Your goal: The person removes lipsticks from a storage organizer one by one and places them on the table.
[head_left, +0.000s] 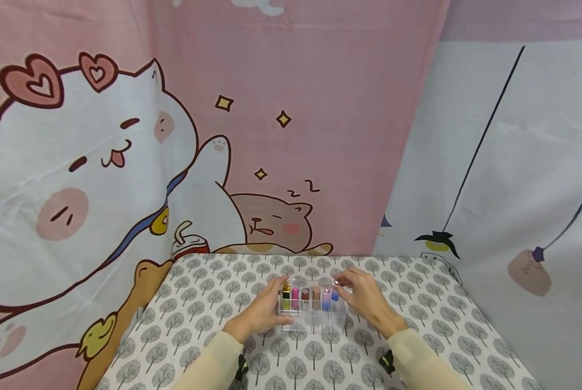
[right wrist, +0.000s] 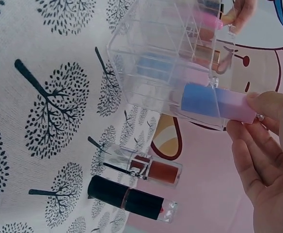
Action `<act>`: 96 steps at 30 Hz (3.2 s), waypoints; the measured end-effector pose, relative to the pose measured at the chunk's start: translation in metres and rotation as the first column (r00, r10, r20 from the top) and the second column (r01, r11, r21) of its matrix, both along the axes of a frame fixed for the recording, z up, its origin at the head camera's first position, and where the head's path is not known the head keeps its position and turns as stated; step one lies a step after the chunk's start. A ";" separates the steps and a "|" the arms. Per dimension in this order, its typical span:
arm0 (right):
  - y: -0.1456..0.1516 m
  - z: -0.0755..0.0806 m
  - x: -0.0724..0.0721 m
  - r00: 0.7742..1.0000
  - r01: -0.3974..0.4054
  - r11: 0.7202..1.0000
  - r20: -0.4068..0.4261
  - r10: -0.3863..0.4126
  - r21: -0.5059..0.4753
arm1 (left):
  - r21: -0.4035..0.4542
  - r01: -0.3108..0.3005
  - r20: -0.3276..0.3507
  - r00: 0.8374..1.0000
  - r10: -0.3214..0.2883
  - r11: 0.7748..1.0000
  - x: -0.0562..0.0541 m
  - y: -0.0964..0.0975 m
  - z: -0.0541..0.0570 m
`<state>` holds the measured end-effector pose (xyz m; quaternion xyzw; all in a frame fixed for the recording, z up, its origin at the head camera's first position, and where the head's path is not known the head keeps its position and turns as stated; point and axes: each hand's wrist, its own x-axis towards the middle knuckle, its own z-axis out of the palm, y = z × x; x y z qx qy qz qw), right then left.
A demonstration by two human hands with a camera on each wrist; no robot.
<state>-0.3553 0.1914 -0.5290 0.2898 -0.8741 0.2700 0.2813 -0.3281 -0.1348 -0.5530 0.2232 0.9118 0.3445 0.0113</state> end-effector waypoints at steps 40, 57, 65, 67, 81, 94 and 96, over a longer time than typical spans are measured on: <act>0.028 0.032 0.008 0.999 -0.021 1.000 -0.042 0.021 -0.009 | -0.011 -0.012 0.008 1.000 0.012 1.000 0.000 -0.001 -0.003; 0.060 0.032 0.003 0.994 0.026 1.000 -0.109 -0.027 -0.013 | 0.015 -0.002 0.018 1.000 0.001 1.000 -0.002 0.000 -0.002; 0.075 0.031 0.001 0.989 0.062 0.998 -0.135 -0.062 -0.006 | 0.015 -0.001 0.021 1.000 0.001 1.000 -0.003 0.001 -0.002; 0.078 0.031 0.002 0.988 0.068 0.998 -0.139 -0.068 -0.004 | 0.017 -0.001 0.022 1.000 0.000 1.000 -0.002 0.001 -0.003; 0.105 0.027 0.004 0.993 0.104 0.995 -0.058 -0.104 -0.008 | 0.029 -0.001 0.016 1.000 0.001 1.000 -0.003 0.001 -0.003; 0.121 0.015 0.001 0.991 0.132 0.991 -0.002 -0.132 0.025 | 0.009 -0.001 0.011 1.000 0.001 1.000 -0.002 -0.001 -0.001; 0.123 0.013 0.002 0.991 0.131 0.991 0.015 -0.132 0.034 | 0.011 0.000 0.018 1.000 0.000 1.000 -0.001 0.000 -0.002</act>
